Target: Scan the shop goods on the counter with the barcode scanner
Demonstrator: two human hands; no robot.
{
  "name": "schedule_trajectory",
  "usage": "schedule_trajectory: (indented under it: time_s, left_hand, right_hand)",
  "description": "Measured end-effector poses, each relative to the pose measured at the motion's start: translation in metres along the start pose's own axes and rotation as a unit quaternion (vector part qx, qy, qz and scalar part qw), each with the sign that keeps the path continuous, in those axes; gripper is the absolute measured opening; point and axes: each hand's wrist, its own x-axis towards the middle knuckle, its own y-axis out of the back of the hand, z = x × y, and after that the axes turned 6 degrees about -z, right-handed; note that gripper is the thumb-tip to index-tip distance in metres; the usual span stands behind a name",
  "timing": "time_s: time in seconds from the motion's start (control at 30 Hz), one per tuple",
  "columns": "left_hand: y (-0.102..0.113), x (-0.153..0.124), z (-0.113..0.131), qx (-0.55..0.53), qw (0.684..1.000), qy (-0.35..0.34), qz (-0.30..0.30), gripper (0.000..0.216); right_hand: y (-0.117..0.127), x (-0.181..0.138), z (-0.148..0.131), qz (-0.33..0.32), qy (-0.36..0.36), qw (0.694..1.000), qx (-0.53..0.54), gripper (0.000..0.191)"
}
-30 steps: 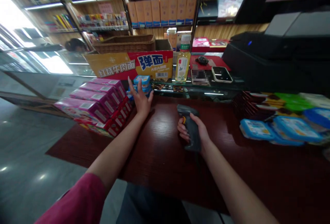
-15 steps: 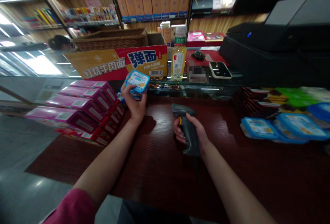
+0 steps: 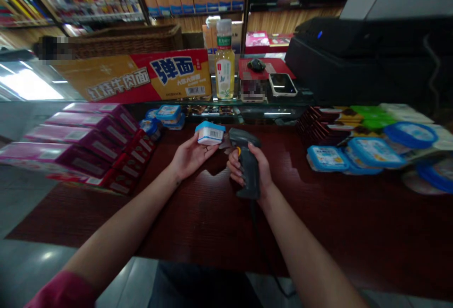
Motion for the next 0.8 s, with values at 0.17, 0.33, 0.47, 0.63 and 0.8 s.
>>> schedule_trajectory:
  time_s: [0.17, 0.33, 0.47, 0.63, 0.8]
  left_hand:
    - [0.002, 0.003, 0.001, 0.027, 0.999, -0.028, -0.005, 0.022]
    - [0.004, 0.010, 0.000, 0.040, 0.999, -0.031, 0.019, 0.026]
    - [0.004, 0.009, 0.002, 0.075, 0.996, -0.042, -0.002, 0.030]
    - [0.001, -0.001, -0.002, 0.232, 0.969, -0.084, 0.008, 0.048]
    - [-0.006, 0.002, -0.024, 0.461, 0.872, -0.164, 0.020, 0.074]
  right_hand:
    - [-0.008, 0.005, 0.005, -0.010, -0.011, 0.999, -0.031, 0.042]
    - [-0.009, 0.008, 0.005, -0.011, -0.006, 0.998, -0.061, 0.045]
    - [-0.006, 0.008, 0.006, -0.003, 0.008, 0.998, -0.065, 0.045]
    - [-0.001, -0.003, 0.005, 0.030, 0.025, 0.998, -0.056, 0.045]
    - [0.007, -0.052, -0.006, 0.073, 0.039, 0.994, -0.070, 0.044]
